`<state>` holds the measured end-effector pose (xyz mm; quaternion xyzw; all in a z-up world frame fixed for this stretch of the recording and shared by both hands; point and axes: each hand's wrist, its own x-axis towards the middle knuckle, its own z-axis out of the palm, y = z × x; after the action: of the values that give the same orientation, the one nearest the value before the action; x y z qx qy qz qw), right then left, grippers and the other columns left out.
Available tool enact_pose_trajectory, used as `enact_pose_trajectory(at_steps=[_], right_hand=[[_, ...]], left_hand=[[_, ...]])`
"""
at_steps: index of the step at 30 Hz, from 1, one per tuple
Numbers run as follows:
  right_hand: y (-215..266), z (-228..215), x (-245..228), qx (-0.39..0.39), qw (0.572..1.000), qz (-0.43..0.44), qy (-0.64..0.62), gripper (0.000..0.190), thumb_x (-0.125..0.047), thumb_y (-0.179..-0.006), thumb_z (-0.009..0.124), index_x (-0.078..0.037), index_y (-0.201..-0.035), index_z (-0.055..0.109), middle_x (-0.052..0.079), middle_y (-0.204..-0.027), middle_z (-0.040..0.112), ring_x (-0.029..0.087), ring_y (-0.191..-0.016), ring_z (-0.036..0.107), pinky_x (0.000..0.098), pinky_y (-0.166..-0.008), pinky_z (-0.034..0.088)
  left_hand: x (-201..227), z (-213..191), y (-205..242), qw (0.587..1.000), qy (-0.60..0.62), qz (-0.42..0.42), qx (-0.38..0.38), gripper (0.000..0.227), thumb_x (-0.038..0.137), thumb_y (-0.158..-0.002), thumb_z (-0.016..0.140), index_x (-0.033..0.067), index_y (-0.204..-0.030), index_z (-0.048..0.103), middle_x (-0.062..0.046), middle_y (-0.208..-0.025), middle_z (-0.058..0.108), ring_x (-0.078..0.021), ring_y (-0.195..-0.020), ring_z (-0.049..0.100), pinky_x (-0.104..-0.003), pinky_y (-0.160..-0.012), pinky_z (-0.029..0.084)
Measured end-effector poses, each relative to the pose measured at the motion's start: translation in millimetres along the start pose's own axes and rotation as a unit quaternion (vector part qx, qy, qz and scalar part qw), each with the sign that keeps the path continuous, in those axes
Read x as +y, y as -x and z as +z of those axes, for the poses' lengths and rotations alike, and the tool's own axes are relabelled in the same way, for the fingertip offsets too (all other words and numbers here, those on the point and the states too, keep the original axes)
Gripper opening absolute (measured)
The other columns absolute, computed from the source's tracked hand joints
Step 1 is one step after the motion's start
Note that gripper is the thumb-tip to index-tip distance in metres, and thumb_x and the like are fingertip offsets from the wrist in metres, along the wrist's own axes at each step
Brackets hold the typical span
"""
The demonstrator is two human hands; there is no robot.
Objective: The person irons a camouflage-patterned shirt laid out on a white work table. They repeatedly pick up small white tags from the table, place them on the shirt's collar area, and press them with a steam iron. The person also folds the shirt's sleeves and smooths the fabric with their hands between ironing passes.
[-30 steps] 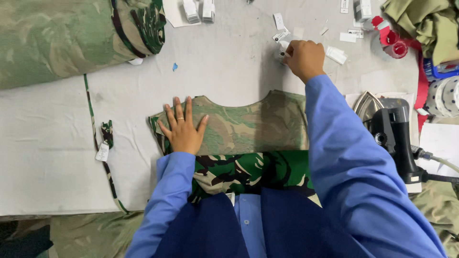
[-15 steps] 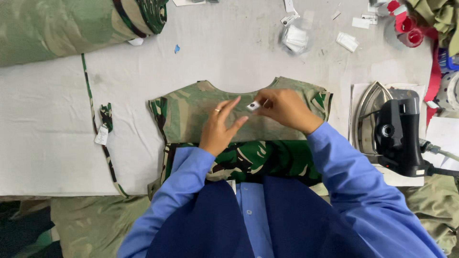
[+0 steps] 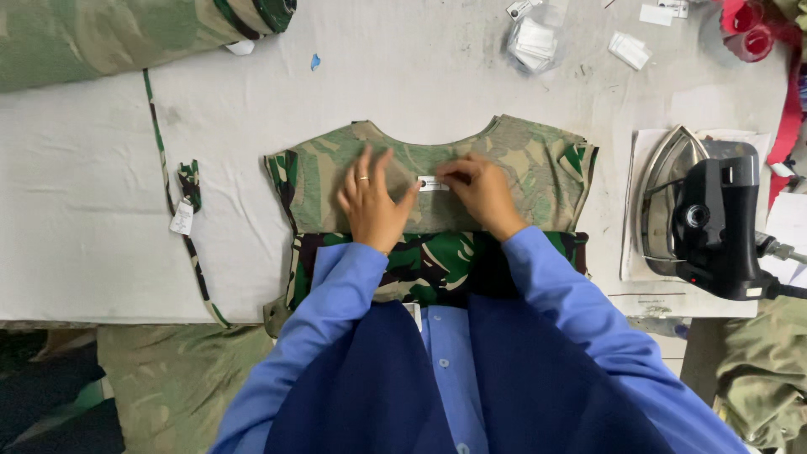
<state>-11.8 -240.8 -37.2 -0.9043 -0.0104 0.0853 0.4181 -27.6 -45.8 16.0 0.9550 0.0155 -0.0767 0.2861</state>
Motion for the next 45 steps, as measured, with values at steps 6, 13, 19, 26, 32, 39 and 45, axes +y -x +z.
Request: enact_pose_trajectory(at_steps=[6,13,19,26,32,39,45], right_hand=[[11.0,-12.7,-11.2,0.087,0.987,0.021,0.132,0.032,-0.036,-0.078,0.083,-0.014,-0.095,0.067,0.008,-0.09,0.055,0.033,-0.092,0.058,0.042,-0.079,0.048],[23.9,-23.2,-17.3,0.104,0.984,0.11,0.098,0.054,-0.052,-0.073,0.084,-0.011,-0.095,0.059,0.009,-0.094,0.049,0.035,-0.098,0.052,0.0455,-0.085,0.039],[24.9,-22.1,-11.4,0.113,0.983,0.113,0.096,0.053,-0.05,-0.07,0.086,-0.013,-0.093,0.057,0.009,-0.096,0.048,0.036,-0.096,0.05,0.0448,-0.083,0.038],[26.0,-23.4,-13.6,0.111,0.983,0.106,0.098,0.051,-0.053,-0.073,0.083,-0.014,-0.093,0.056,0.009,-0.099,0.046,0.034,-0.097,0.049,0.0436,-0.085,0.037],[26.5,-21.5,-15.0,0.12,0.983,0.104,0.092,0.051,-0.047,-0.069,0.086,-0.013,-0.092,0.055,0.009,-0.097,0.045,0.034,-0.097,0.048,0.0437,-0.085,0.036],[26.1,-21.8,-17.4,0.116,0.983,0.104,0.092,0.048,-0.042,-0.071,0.087,-0.013,-0.091,0.055,0.009,-0.098,0.045,0.034,-0.098,0.048,0.0431,-0.084,0.035],[27.5,-23.6,-17.9,0.123,0.986,0.09,0.065,0.05,-0.048,-0.074,0.085,-0.012,-0.09,0.054,0.008,-0.096,0.043,0.033,-0.095,0.046,0.042,-0.082,0.034]], left_hand=[[-5.8,0.6,-17.5,0.996,-0.041,-0.055,-0.06,0.109,0.057,-0.083,0.072,0.0139,-0.157,0.005,-0.021,-0.162,-0.004,-0.0425,-0.149,-0.003,-0.074,-0.106,0.001],[-3.7,3.0,-16.5,0.998,-0.042,-0.042,-0.026,0.107,0.053,-0.08,0.077,0.0137,-0.157,0.014,-0.021,-0.162,0.002,-0.0424,-0.149,0.004,-0.074,-0.106,0.005],[-8.1,10.4,-19.7,0.997,-0.063,-0.039,-0.028,0.11,0.066,-0.078,0.069,0.015,-0.157,0.012,-0.019,-0.163,0.001,-0.0416,-0.149,0.002,-0.073,-0.104,-0.003],[-10.5,13.2,-19.7,0.996,-0.064,-0.041,-0.038,0.108,0.062,-0.082,0.07,0.0154,-0.158,0.009,-0.018,-0.163,-0.003,-0.0409,-0.149,-0.002,-0.074,-0.104,-0.003],[-10.3,13.2,-18.9,0.996,-0.066,-0.042,-0.045,0.107,0.06,-0.083,0.069,0.0166,-0.158,0.008,-0.017,-0.163,-0.004,-0.0401,-0.149,-0.004,-0.074,-0.103,-0.002],[-5.1,13.2,-17.4,0.996,-0.074,-0.04,-0.035,0.104,0.058,-0.081,0.071,0.0154,-0.157,0.013,-0.018,-0.162,-0.001,-0.0426,-0.148,-0.002,-0.075,-0.102,-0.001],[-0.9,7.3,-15.5,0.997,-0.05,-0.042,-0.039,0.101,0.058,-0.082,0.068,0.0151,-0.156,0.015,-0.018,-0.162,0.0,-0.043,-0.148,-0.002,-0.075,-0.102,-0.002]])
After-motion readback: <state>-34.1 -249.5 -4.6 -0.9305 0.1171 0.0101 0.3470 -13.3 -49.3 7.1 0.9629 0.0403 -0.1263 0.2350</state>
